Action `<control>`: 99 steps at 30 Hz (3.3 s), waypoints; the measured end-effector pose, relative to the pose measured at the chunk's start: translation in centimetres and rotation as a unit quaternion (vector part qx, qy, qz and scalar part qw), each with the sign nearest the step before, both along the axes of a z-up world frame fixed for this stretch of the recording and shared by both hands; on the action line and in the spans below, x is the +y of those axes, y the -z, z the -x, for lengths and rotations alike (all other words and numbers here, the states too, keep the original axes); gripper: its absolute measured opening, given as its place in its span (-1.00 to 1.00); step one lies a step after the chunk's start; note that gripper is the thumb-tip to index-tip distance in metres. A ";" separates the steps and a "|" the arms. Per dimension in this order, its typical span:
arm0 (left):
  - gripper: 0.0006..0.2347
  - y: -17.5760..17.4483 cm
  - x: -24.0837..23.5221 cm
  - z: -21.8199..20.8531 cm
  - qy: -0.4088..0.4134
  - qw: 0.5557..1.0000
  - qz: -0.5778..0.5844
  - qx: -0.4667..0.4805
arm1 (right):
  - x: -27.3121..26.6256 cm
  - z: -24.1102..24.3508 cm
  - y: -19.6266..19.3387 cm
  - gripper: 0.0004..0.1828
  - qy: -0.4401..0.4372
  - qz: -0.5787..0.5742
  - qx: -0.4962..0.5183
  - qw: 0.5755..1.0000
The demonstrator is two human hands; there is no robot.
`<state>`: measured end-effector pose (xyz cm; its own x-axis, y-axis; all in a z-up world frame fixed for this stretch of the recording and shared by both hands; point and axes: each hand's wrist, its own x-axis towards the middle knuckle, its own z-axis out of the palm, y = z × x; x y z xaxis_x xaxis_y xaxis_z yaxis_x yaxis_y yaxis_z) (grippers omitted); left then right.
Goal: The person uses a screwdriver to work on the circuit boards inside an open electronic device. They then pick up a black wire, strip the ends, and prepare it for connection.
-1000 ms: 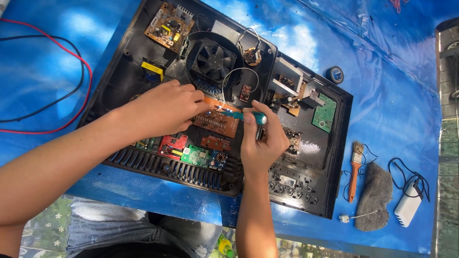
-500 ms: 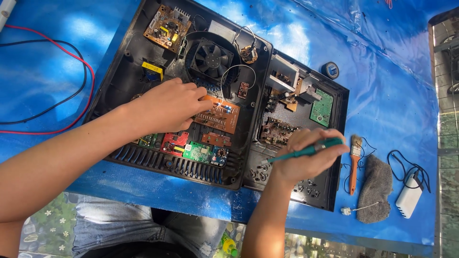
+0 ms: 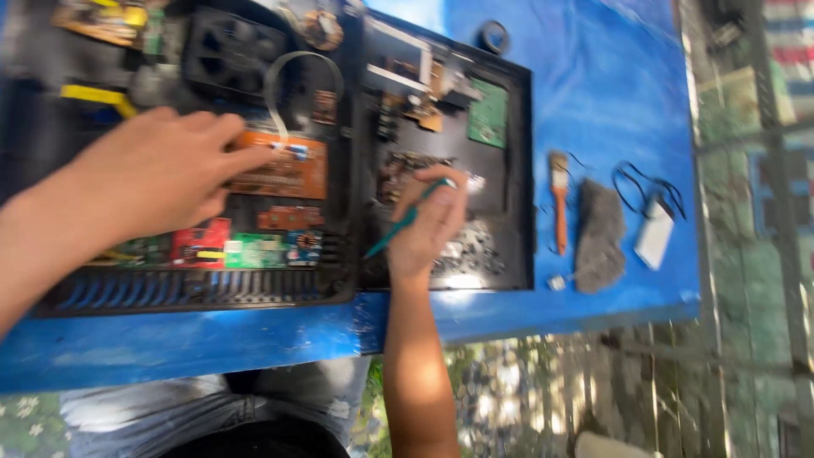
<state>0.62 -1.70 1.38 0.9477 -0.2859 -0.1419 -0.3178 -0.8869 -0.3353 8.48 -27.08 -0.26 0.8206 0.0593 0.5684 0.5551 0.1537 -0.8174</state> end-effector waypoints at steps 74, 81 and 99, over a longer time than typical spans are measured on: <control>-0.53 1.2 0.5 0.1 -0.062 0.997 0.027 0.046 | -28.1 -13.6 -9.6 -0.81 0.167 0.603 0.155 0.764; -0.54 -0.1 -0.2 -0.3 -0.115 0.980 0.148 0.065 | -17.1 -5.2 -13.0 -0.84 0.017 0.301 0.097 0.949; -0.91 -3.1 -9.0 10.0 0.058 0.814 0.548 -0.183 | -1.8 8.7 -7.5 -0.84 -0.225 0.163 0.177 0.944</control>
<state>-9.35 -10.69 4.45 0.8264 -0.1416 0.5450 -0.4779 -0.6883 0.5458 -0.24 -28.84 7.19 0.8059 0.5712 0.1556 0.1772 0.0180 -0.9840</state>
